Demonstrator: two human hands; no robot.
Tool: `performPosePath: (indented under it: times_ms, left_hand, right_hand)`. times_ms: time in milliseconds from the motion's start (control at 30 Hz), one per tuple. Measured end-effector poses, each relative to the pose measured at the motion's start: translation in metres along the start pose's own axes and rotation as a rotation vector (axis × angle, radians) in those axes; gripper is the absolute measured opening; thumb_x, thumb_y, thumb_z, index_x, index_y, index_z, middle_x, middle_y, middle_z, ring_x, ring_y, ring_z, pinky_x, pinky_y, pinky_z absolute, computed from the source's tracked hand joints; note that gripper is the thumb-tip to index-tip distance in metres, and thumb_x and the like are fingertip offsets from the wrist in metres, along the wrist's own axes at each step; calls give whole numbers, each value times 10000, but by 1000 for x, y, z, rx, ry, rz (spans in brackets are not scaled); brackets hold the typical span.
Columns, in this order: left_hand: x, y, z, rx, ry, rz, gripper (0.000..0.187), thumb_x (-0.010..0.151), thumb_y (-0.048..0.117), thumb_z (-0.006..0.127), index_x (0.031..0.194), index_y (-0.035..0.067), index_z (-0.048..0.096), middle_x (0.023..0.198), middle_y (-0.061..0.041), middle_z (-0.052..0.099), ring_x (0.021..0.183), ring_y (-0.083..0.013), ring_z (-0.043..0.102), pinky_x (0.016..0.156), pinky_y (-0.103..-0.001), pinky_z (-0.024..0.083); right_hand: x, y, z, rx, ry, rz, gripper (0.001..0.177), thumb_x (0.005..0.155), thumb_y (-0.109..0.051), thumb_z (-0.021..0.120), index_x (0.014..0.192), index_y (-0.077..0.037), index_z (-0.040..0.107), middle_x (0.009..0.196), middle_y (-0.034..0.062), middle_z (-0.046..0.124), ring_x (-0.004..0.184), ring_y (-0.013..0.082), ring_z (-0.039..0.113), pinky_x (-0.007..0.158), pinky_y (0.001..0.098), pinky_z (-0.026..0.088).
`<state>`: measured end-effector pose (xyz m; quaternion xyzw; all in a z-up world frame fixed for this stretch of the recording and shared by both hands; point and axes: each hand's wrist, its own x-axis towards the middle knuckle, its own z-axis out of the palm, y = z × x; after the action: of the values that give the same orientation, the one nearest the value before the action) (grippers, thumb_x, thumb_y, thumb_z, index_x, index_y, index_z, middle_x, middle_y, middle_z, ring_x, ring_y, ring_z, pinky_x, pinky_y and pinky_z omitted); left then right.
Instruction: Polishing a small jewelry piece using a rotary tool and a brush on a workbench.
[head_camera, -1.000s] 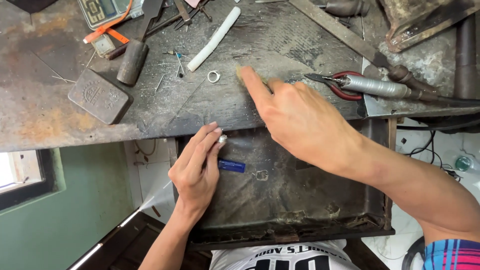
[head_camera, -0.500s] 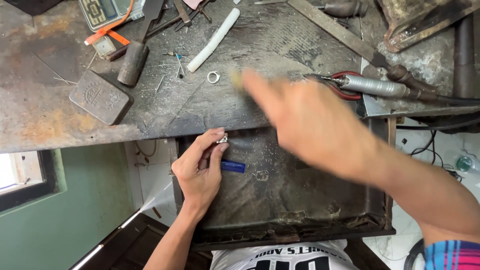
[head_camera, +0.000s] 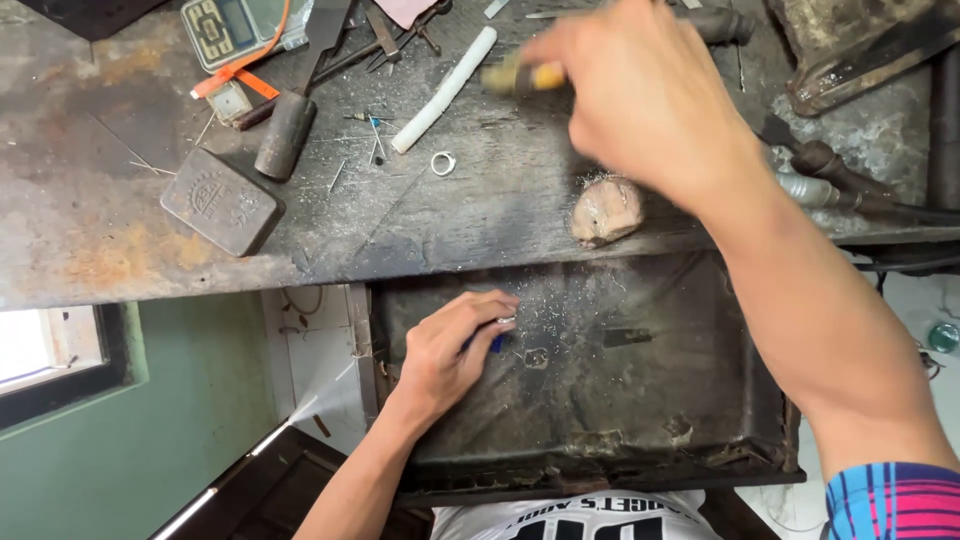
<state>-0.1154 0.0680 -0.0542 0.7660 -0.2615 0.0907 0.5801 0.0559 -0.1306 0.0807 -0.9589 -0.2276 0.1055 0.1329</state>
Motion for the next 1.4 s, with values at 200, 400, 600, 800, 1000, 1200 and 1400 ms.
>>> performPosePath:
  times_ms: [200,400,600,800,1000,1200,1400]
  left_hand:
    - [-2,-2,-2,-18,-74,-3,33,996,-53,601,1013,-63,627,1024,-201,715,953,-342,735,921,-399,606]
    - [-2,-5,0,15,-111,0,50,1010,-38,583,1021,-50,630,1042,-181,712,954,-326,724,921,-389,590]
    - [-2,-7,0,11,-129,-38,56,1012,-26,585,1030,-53,630,1059,-182,713,961,-333,720,924,-396,588]
    - [1,-3,-1,6,-150,-22,54,1013,-36,581,1041,-73,610,1037,-191,698,951,-339,708,888,-388,584]
    - [0,-2,-3,36,-166,-27,80,1013,-27,581,1059,-82,618,1026,-186,702,978,-346,708,917,-410,593]
    - [-2,-5,-3,31,-159,-38,72,1022,-27,559,1030,-71,616,1033,-181,703,988,-344,709,909,-397,588]
    - [-1,-5,-4,44,-175,-39,76,1021,-29,562,1058,-72,613,1060,-189,701,979,-342,706,903,-396,589]
  right_hand:
    - [-11,-12,21,70,-33,-140,520,824,205,550,1128,-140,792,1046,180,798,674,270,772,520,375,637]
    - [-9,-12,-8,264,-124,254,737,731,147,410,1049,-347,856,863,9,820,368,191,496,303,332,331]
    - [-16,-26,39,-377,-15,88,347,979,-83,440,1289,33,545,759,207,704,627,432,736,495,564,604]
    - [-32,-43,22,-131,70,47,526,833,164,414,1358,199,416,463,56,531,295,219,557,228,359,423]
    - [-41,-72,20,-79,-226,114,618,996,106,396,1568,208,185,550,157,656,316,221,631,261,315,550]
    - [-47,-48,26,-78,25,15,762,724,161,556,1455,149,342,676,232,620,511,464,649,460,542,512]
    - [-71,-55,18,82,-278,13,643,901,167,400,1535,122,300,413,39,613,217,141,547,156,262,362]
